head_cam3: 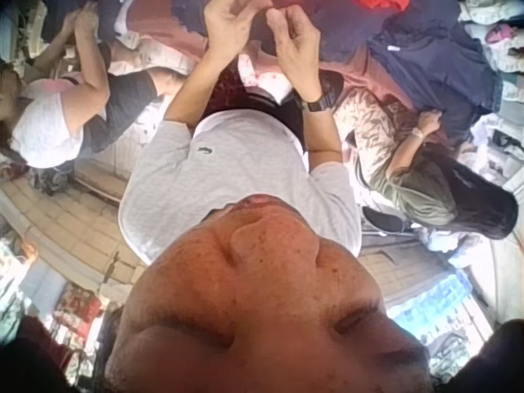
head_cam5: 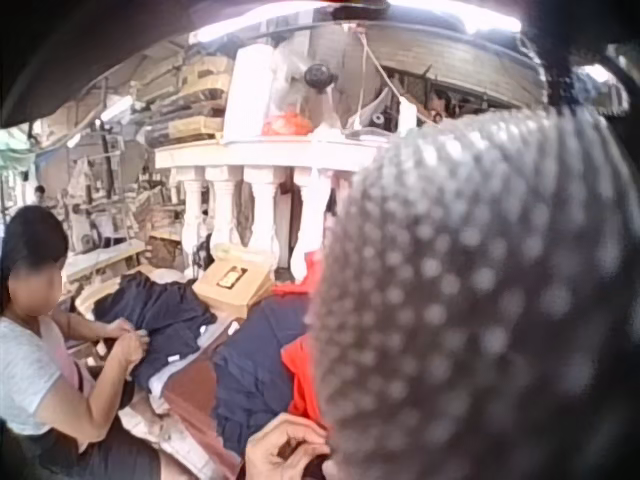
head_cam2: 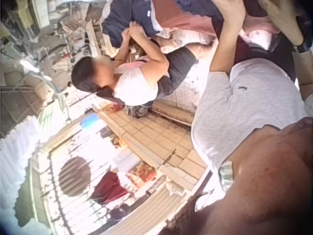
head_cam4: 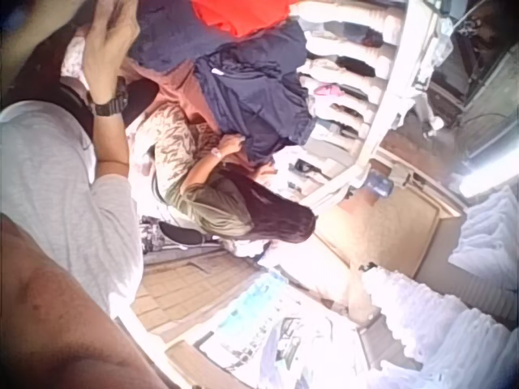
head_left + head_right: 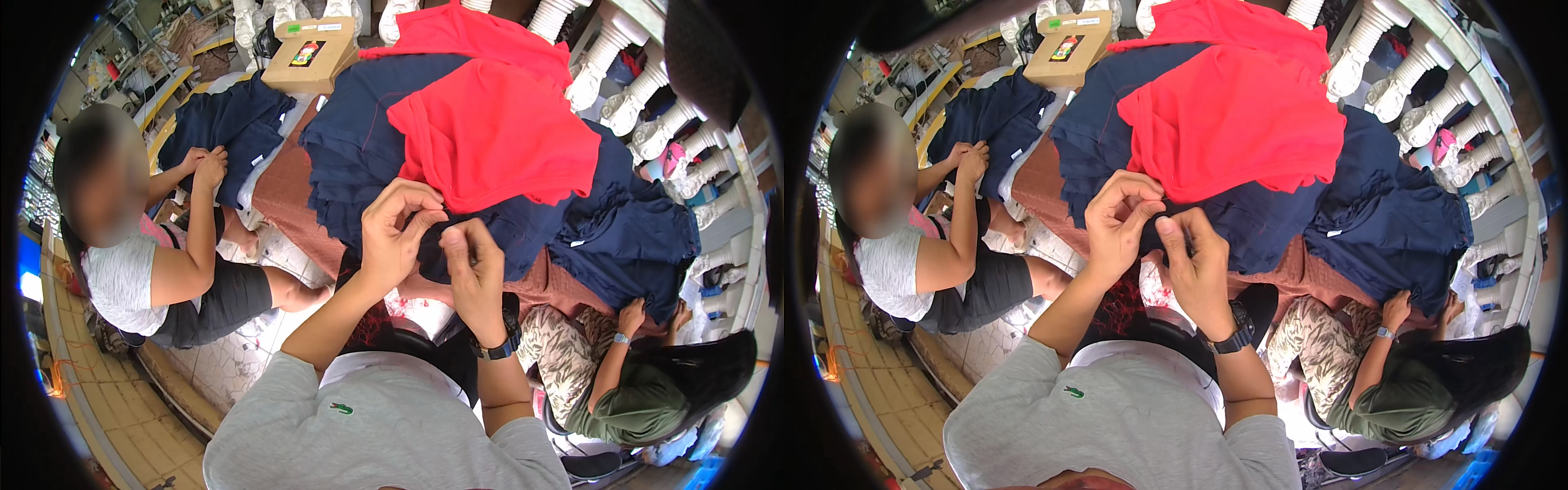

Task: The person uses a small blade to cut loose threads and tags from a red t-shirt. They repeatedly lift and turn the garment to access different areas, then place it back on a pile of other shirts.

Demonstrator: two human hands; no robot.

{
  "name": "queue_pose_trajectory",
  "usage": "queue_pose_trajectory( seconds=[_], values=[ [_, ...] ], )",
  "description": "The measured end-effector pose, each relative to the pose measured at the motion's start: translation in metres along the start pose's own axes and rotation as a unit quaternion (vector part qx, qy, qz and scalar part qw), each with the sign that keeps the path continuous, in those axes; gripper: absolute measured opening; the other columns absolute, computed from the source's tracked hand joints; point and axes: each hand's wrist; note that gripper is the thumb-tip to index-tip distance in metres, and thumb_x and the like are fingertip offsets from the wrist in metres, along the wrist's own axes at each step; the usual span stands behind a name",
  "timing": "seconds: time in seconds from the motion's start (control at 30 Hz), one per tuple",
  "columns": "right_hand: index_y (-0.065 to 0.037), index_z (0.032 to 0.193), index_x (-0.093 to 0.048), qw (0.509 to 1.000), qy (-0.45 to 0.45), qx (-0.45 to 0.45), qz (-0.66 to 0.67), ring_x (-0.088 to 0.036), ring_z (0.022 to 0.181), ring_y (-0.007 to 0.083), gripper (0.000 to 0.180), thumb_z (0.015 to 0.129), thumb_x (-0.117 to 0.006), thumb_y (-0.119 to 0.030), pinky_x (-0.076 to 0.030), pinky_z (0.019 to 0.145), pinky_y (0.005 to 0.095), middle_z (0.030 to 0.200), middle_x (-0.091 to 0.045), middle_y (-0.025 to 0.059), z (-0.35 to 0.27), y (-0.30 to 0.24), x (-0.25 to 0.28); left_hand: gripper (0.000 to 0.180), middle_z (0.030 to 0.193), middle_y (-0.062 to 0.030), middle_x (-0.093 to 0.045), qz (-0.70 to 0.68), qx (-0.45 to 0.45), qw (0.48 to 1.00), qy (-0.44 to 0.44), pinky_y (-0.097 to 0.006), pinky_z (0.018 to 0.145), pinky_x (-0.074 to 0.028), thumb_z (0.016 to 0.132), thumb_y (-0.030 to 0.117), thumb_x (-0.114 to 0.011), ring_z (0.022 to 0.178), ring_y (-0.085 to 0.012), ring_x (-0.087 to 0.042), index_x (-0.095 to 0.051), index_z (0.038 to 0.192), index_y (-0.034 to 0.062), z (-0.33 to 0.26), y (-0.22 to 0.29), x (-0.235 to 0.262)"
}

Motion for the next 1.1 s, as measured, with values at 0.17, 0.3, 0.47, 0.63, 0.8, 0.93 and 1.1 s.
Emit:
queue_pose_trajectory(
  seconds=[0.17,0.3,0.47,0.63,0.8,0.93,1.1],
  values=[
    [-0.002,0.092,-0.056,0.972,-0.096,-0.141,0.162,-0.039,0.058,0.0052,0.042,0.109,-0.044,-0.038,-0.032,0.052,0.0223,0.071,-0.043,-0.0014,0.003,0.007,0.004,0.007,0.108,-0.0105,-0.063,-0.005,0.012,1.000,-0.015,-0.025,0.078,-0.049,0.094,0.004,-0.069,0.087,-0.0110,-0.060,-0.066,0.094,-0.0029,-0.003,0.002,0.006],
    [-0.002,0.090,-0.058,0.965,-0.104,-0.145,0.190,-0.029,0.055,0.0042,0.045,0.109,-0.041,-0.040,-0.026,0.051,0.0216,0.068,-0.036,-0.0046,0.009,0.007,0.002,0.010,0.110,-0.0101,-0.060,-0.061,0.052,0.997,-0.019,-0.025,0.078,-0.049,0.096,0.008,-0.068,0.086,-0.0105,-0.060,-0.066,0.093,-0.0020,-0.006,0.011,0.005],
    [-0.003,0.082,-0.057,0.958,-0.117,-0.145,0.217,-0.027,0.055,0.0030,0.046,0.109,-0.042,-0.038,-0.022,0.049,0.0228,0.065,-0.034,-0.0065,0.018,0.007,0.004,0.013,0.112,-0.0090,-0.058,-0.018,0.036,0.999,-0.035,-0.025,0.077,-0.049,0.097,0.010,-0.068,0.086,-0.0100,-0.059,-0.066,0.093,-0.0016,-0.008,0.008,0.006],
    [-0.006,0.076,-0.053,0.949,-0.161,-0.118,0.245,-0.028,0.056,0.0038,0.041,0.108,-0.046,-0.032,-0.022,0.050,0.0243,0.064,-0.033,-0.0073,0.021,0.017,0.009,0.011,0.098,-0.0081,-0.061,0.088,-0.020,0.994,-0.061,-0.029,0.073,-0.048,0.093,0.009,-0.071,0.081,-0.0142,-0.059,-0.067,0.091,-0.0005,-0.005,0.011,0.009],
    [-0.001,0.087,-0.055,0.987,-0.007,0.162,-0.018,-0.036,0.061,0.0081,0.022,0.089,-0.070,-0.018,-0.028,0.051,0.0247,0.083,-0.047,0.0041,0.013,0.000,0.036,0.012,0.086,-0.0100,-0.064,0.291,-0.009,0.933,-0.211,-0.035,0.071,-0.046,0.082,0.003,-0.076,0.081,-0.0259,-0.058,-0.066,0.090,0.0023,-0.017,0.030,0.036],
    [-0.001,0.101,-0.061,0.944,0.086,0.233,-0.218,-0.054,0.066,0.0162,0.029,0.074,-0.067,0.008,-0.041,0.054,0.0282,0.097,-0.060,0.0101,0.032,-0.003,0.027,0.040,0.098,-0.0106,-0.060,0.345,-0.253,0.904,0.005,-0.040,0.079,-0.044,0.069,0.004,-0.085,0.089,-0.0308,-0.056,-0.059,0.099,0.0071,-0.004,0.001,0.013],
    [-0.002,0.105,-0.067,0.953,0.012,0.257,-0.158,-0.060,0.068,0.0178,0.035,0.077,-0.060,0.019,-0.047,0.061,0.0282,0.095,-0.064,0.0096,0.054,-0.017,0.033,0.032,0.096,-0.0106,-0.062,0.304,-0.283,0.910,-0.017,-0.040,0.081,-0.044,0.075,-0.003,-0.075,0.089,-0.0314,-0.058,-0.062,0.103,0.0047,0.036,-0.004,0.010]
  ],
)
Point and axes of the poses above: each hand's wrist, its own z-axis towards the middle knuckle, its own x-axis out of the back of the hand, y = z × x
